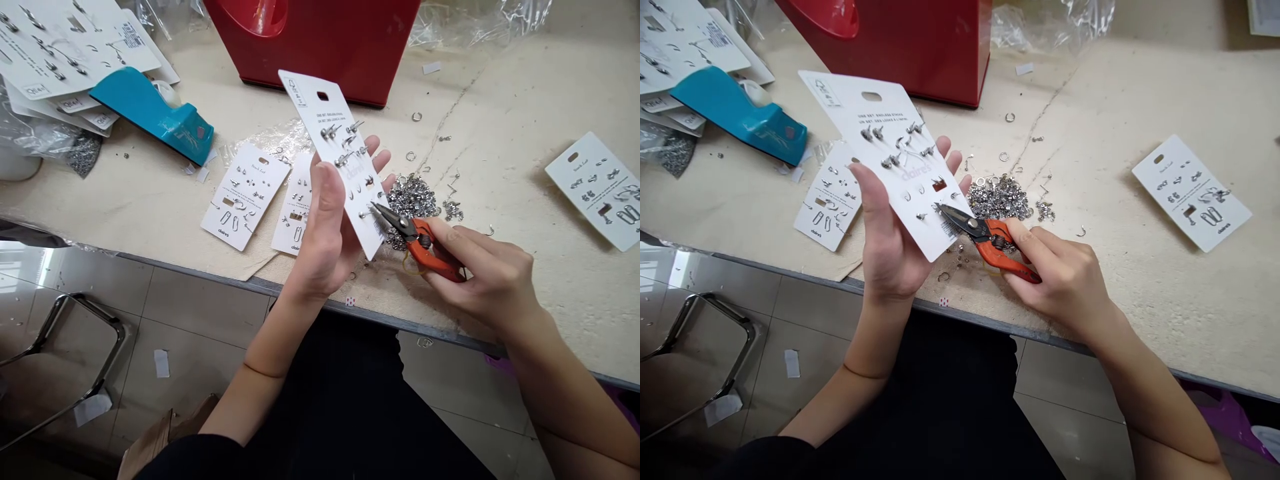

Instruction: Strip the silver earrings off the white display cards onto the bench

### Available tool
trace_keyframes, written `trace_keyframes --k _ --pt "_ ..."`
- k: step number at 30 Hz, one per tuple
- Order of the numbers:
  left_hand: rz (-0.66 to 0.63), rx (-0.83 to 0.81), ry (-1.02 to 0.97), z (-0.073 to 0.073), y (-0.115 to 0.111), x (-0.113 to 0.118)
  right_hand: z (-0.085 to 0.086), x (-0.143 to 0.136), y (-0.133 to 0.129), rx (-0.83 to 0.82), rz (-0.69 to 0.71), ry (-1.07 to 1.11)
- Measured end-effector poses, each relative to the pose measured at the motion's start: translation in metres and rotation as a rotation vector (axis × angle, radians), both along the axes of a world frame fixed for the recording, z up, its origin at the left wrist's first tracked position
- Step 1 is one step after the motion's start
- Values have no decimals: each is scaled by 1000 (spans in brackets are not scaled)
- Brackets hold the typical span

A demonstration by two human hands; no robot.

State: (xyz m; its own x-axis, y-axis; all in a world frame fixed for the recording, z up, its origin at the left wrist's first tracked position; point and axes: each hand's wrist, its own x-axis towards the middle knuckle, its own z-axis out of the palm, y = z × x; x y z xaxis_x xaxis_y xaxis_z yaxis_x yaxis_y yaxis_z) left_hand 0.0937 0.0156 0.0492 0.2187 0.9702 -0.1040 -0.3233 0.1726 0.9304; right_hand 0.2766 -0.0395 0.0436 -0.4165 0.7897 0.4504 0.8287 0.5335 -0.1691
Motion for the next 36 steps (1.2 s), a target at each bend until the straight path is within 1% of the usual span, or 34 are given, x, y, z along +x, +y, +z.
trace_keyframes --k 4,11,17,22,25,28,30,33,36 --pt "7 -32 -50 0 0 1 -1 1 0 -17 14 25" --pt "-9 -4 -13 1 1 -1 1 1 0 -120 22 89" --pt "-4 13 -101 0 0 -1 1 1 0 -96 15 80" --pt "18 -31 -191 5 -5 0 -1 0 -2 -112 24 108" --pt "9 -21 -117 7 -5 -1 -1 0 -3 -138 42 147" --pt "-12 28 -6 4 -3 -2 0 1 -3 -171 64 189" --pt "-18 42 -23 2 -1 -2 -1 1 -3 -182 65 209" --pt "-18 30 -122 1 1 -2 -2 0 -4 -181 66 207" --pt "-18 -4 -94 3 1 -2 -2 0 -4 -218 62 233"
